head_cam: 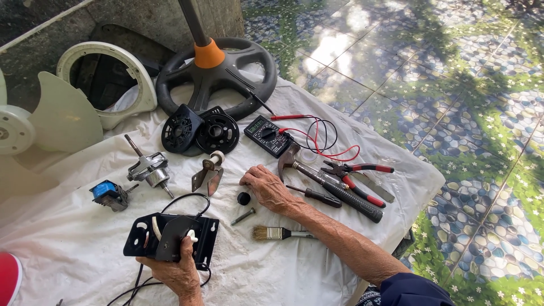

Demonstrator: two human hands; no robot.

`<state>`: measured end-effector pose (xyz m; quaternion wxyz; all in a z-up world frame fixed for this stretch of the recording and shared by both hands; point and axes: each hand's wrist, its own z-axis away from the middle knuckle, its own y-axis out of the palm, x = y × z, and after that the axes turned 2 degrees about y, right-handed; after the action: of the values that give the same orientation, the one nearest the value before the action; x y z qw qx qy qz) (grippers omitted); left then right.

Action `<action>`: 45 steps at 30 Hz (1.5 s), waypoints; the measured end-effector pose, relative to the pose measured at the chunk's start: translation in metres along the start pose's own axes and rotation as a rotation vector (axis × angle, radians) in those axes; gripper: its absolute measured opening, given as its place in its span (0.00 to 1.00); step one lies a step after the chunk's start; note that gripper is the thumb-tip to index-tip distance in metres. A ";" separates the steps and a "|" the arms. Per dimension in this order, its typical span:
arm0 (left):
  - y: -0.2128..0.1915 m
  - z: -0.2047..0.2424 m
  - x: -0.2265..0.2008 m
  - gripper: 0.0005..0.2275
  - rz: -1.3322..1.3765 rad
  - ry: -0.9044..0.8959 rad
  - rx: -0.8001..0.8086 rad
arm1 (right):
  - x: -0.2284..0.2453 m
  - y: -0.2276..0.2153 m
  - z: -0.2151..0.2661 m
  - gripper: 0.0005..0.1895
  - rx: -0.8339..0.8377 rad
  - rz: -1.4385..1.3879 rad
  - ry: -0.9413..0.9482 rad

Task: The person is repairing a fan motor by disassembling parts, cleaning them with a brush, and using pliers to manipulate the internal wiring.

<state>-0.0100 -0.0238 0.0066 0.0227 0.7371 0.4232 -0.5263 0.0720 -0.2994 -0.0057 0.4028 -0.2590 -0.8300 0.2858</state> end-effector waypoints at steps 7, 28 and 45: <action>-0.002 -0.002 -0.010 0.33 0.046 -0.038 0.008 | 0.003 -0.002 0.001 0.05 -0.013 0.014 -0.033; -0.002 -0.004 -0.016 0.38 0.107 -0.027 -0.001 | 0.012 -0.011 -0.001 0.07 0.003 0.021 -0.050; 0.002 0.000 0.016 0.38 -0.010 0.063 -0.046 | 0.018 -0.016 0.001 0.06 0.034 0.080 -0.041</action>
<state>-0.0073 -0.0162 -0.0070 0.0239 0.7506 0.4392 -0.4931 0.0587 -0.2990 0.0136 0.3784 -0.2793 -0.8221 0.3209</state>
